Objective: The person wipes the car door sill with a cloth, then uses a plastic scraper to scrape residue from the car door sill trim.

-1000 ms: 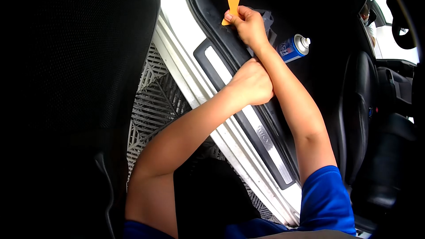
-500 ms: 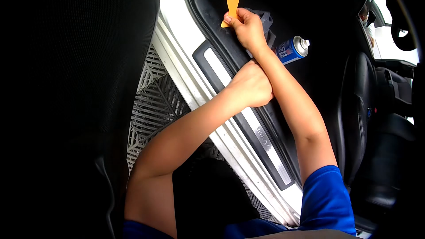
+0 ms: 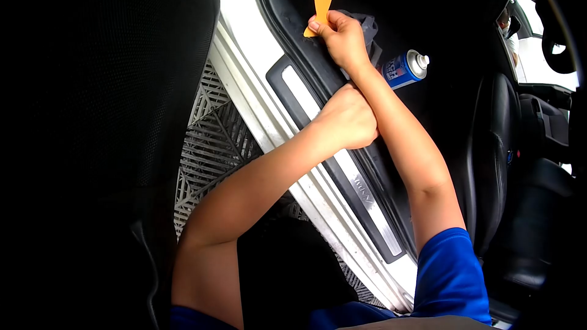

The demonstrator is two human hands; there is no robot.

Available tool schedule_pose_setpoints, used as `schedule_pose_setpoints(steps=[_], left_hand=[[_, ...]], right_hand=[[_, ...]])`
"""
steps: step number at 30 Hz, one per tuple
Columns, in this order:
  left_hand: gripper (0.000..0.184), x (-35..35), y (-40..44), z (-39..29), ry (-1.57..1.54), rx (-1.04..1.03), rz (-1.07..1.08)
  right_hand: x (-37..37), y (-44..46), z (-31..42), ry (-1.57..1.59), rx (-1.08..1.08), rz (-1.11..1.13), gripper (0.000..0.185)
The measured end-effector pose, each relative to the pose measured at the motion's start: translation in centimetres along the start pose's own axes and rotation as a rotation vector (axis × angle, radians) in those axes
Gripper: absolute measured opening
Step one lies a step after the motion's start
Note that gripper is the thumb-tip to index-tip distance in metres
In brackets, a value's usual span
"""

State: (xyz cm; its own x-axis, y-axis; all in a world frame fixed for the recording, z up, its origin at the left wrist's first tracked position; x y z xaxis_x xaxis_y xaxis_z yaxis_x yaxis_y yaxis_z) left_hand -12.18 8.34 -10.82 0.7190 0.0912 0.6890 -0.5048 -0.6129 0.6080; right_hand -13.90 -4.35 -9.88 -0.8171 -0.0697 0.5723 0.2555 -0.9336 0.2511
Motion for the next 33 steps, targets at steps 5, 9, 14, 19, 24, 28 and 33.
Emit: schedule_pose_setpoints(steps=[5, 9, 14, 19, 24, 28, 33], left_hand=[[0.011, 0.2, 0.1, -0.1, 0.008, 0.003, 0.025], [0.012, 0.0, 0.0, 0.0, 0.019, 0.015, 0.026], [0.013, 0.1, 0.0, -0.1, 0.02, 0.023, 0.044], [0.013, -0.1, -0.1, 0.0, 0.054, -0.002, 0.057], [0.013, -0.2, -0.2, 0.0, 0.051, -0.018, 0.005], [0.012, 0.1, -0.1, 0.0, 0.046, 0.006, 0.014], [0.012, -0.1, 0.0, 0.0, 0.035, -0.004, -0.011]], right_hand=[[0.0, 0.2, -1.3, 0.154, -0.028, -0.055, 0.022], [0.1, 0.2, -0.7, 0.065, -0.031, -0.023, 0.021], [0.1, -0.2, -0.6, -0.012, 0.011, 0.015, 0.022], [0.1, 0.1, -0.9, 0.178, -0.082, -0.061, 0.02], [0.2, -0.2, 0.0, -0.035, 0.024, -0.025, 0.021], [0.1, -0.2, -0.4, 0.033, 0.0, -0.003, 0.022], [0.0, 0.0, -0.7, 0.08, -0.03, -0.019, 0.021]])
Point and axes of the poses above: each hand's wrist, its own y-axis towards the middle knuckle, its own x-axis out of the back of the hand, z = x × y, the point moved 3 cm from there along y, towards the middle knuckle, and after that the axes turned 2 degrees about -y, right-handed, at the moved point
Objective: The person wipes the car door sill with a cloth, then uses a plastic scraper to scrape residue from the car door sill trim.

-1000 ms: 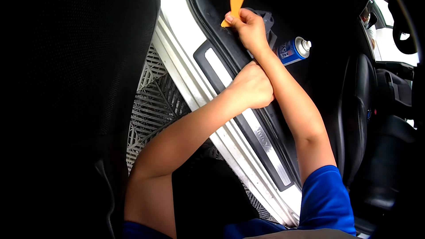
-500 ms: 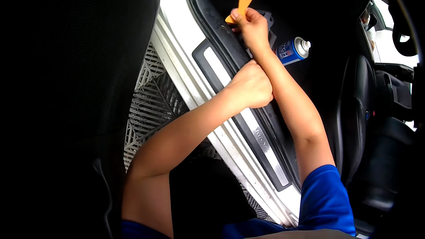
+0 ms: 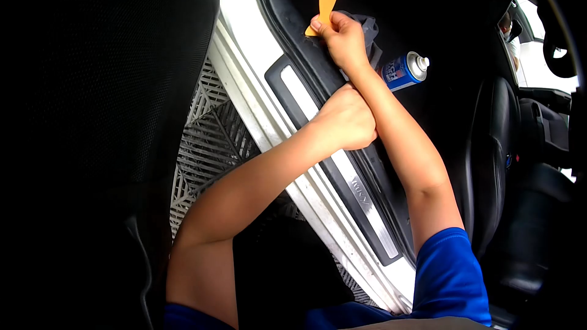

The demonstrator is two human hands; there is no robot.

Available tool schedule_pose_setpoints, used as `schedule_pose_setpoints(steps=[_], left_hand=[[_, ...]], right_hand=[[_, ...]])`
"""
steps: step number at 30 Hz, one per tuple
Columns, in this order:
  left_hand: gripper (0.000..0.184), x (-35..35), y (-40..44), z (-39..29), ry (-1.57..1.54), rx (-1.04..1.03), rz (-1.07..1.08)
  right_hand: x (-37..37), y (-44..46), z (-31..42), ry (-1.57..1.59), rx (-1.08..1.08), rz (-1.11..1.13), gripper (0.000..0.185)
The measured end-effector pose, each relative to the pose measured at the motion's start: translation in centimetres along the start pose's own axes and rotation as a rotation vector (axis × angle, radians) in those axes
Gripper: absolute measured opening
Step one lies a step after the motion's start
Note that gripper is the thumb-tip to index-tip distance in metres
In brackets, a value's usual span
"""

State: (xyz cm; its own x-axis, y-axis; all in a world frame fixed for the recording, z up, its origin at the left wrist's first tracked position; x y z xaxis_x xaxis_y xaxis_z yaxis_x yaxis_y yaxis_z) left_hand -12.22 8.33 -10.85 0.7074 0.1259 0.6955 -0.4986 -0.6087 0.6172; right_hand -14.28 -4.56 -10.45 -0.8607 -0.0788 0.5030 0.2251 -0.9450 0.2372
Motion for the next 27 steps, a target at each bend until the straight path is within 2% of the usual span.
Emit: schedule_pose_setpoints(steps=[3, 6, 7, 11, 17, 19, 21, 23, 27], left_hand=[[0.011, 0.6, 0.1, -0.2, -0.008, -0.01, -0.001], [0.013, 0.4, 0.1, -0.2, 0.019, -0.002, 0.076], [0.014, 0.4, 0.2, -0.2, 0.037, 0.004, 0.111], [0.012, -0.1, 0.0, 0.1, -0.061, -0.012, -0.015], [0.01, 0.5, 0.0, -0.2, -0.045, -0.009, -0.015], [0.01, 0.6, -0.1, -0.1, -0.037, -0.023, -0.002], [0.01, 0.5, -0.1, -0.1, -0.03, -0.037, 0.009], [0.009, 0.3, 0.0, -0.1, -0.035, -0.033, -0.033], [0.009, 0.4, 0.1, -0.1, -0.07, -0.02, -0.048]], right_hand=[[0.0, -0.2, 0.2, 0.006, 0.028, 0.055, 0.02], [0.3, -0.8, 0.7, 0.035, 0.023, -0.001, 0.021], [0.2, -0.4, 0.3, 0.176, -0.03, -0.023, 0.021], [-0.1, -0.3, 0.8, 0.009, 0.014, -0.018, 0.02], [-0.1, -0.3, 0.1, 0.045, 0.05, 0.031, 0.018], [0.2, -0.3, -0.5, 0.303, -0.07, -0.017, 0.018], [0.1, -0.3, -0.2, 0.247, -0.021, -0.026, 0.019], [0.0, -0.3, 0.5, -0.006, 0.0, 0.013, 0.019], [0.1, -0.5, 0.4, 0.004, 0.015, 0.026, 0.019]])
Point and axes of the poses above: each hand's wrist, its own y-axis towards the middle knuckle, its own x-axis out of the back of the hand, z = x × y, the point moved 3 cm from there along y, towards the middle knuckle, and after that the axes turned 2 degrees about -y, right-handed, at the moved point
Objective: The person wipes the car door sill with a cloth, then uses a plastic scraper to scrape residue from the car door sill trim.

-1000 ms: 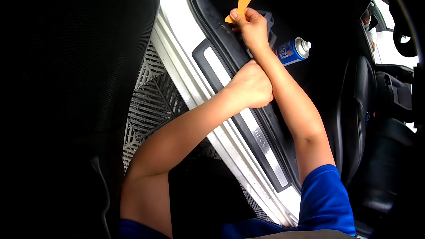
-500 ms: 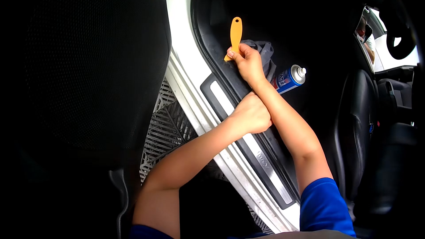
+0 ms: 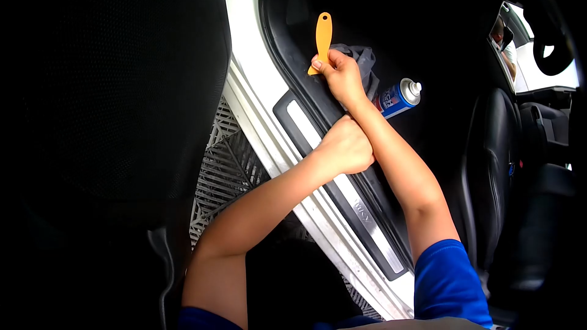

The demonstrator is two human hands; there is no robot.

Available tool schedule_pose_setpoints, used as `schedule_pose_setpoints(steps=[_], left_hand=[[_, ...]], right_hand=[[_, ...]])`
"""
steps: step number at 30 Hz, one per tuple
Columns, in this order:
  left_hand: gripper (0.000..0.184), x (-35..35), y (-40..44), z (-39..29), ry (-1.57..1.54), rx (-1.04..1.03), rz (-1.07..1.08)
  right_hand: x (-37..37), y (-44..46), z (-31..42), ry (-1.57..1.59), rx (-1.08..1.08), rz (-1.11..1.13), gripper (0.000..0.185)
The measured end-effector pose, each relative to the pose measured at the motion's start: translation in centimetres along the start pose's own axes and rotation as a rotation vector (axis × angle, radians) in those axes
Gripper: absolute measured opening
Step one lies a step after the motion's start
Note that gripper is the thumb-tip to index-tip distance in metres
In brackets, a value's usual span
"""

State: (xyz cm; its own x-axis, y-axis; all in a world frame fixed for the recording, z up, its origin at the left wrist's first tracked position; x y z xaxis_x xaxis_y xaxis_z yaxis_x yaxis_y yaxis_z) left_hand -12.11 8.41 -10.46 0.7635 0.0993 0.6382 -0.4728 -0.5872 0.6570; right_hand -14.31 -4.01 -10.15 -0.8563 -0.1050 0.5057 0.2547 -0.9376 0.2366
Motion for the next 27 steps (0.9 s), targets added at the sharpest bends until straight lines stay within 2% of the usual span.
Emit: schedule_pose_setpoints(steps=[3, 9, 14, 17, 24, 27], left_hand=[[0.009, 0.2, 0.0, 0.0, 0.019, 0.004, -0.003], [0.011, 0.1, -0.1, -0.2, 0.067, 0.009, 0.074], [0.011, 0.3, -0.1, -0.1, 0.074, -0.009, 0.063], [0.011, 0.9, 0.2, -0.4, 0.042, 0.017, 0.029], [0.011, 0.4, -0.1, -0.1, 0.029, 0.01, 0.031], [0.012, 0.3, -0.1, -0.2, 0.043, -0.003, 0.029]], right_hand=[[0.1, -0.1, -0.3, 0.129, -0.066, -0.044, 0.019], [0.0, -0.2, -0.3, 0.042, 0.004, -0.015, 0.02], [0.2, 0.0, -0.9, 0.105, -0.041, -0.062, 0.018], [0.1, 0.0, -0.1, -0.023, 0.011, -0.002, 0.019], [-0.1, 0.1, 0.0, 0.01, -0.034, -0.036, 0.018], [-0.1, -0.1, 0.2, -0.04, 0.028, -0.029, 0.019]])
Point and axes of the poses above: each hand's wrist, its own y-axis towards the middle knuckle, its own x-axis out of the back of the hand, z = x × y, the point moved 3 cm from there along y, towards the middle knuckle, and after that the axes turned 2 degrees about -y, right-handed, at the moved point
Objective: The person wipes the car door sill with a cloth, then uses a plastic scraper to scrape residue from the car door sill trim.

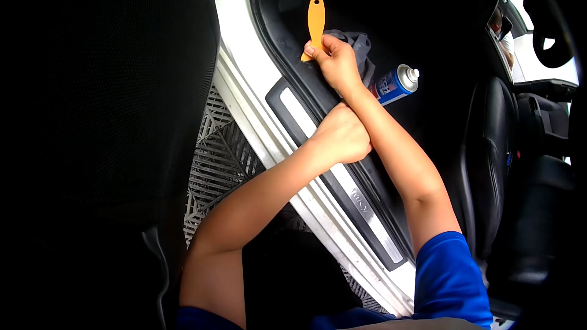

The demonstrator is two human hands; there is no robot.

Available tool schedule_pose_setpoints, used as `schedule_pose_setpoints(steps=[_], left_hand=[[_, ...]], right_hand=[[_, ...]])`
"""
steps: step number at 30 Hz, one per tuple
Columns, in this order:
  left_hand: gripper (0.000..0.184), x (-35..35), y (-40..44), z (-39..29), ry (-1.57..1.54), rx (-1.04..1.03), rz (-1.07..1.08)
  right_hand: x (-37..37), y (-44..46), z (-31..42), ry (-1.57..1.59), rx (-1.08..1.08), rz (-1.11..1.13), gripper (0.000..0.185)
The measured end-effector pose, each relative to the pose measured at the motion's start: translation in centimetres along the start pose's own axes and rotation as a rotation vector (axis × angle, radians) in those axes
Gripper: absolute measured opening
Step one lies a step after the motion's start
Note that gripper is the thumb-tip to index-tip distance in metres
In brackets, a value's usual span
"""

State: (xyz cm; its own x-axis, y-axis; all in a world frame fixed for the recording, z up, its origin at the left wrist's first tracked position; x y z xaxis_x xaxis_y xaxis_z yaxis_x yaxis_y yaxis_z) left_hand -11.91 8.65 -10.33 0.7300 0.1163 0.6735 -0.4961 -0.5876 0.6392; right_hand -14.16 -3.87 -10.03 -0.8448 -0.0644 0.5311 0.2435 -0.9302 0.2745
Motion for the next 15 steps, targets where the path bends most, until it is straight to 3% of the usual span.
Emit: schedule_pose_setpoints(steps=[5, 8, 11, 15], left_hand=[[0.013, 0.1, 0.0, 0.0, 0.04, -0.027, -0.019], [0.013, 0.3, 0.1, -0.1, 0.045, 0.005, 0.051], [0.013, 0.4, 0.1, -0.1, -0.008, 0.008, -0.015], [0.013, -0.3, -0.1, 0.2, 0.009, 0.008, 0.003]], right_hand=[[0.0, 0.1, -0.2, 0.11, -0.061, -0.034, 0.019], [0.0, 0.0, 0.7, -0.005, -0.045, 0.017, 0.018], [-0.2, -0.3, 0.8, 0.047, -0.058, 0.05, 0.019], [-0.3, 0.1, 0.9, 0.036, -0.059, -0.011, 0.019]])
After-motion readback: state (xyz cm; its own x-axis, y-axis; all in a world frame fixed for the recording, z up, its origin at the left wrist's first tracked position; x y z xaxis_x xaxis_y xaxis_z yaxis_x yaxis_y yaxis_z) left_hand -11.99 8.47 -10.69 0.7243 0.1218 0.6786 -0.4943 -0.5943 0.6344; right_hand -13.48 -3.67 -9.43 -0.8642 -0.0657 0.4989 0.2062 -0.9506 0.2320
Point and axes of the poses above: each hand's wrist, its own y-axis towards the middle knuckle, its own x-axis out of the back of the hand, z = x × y, the point moved 3 cm from there along y, towards the middle knuckle, and after that the axes turned 2 degrees about -y, right-handed, at the moved point
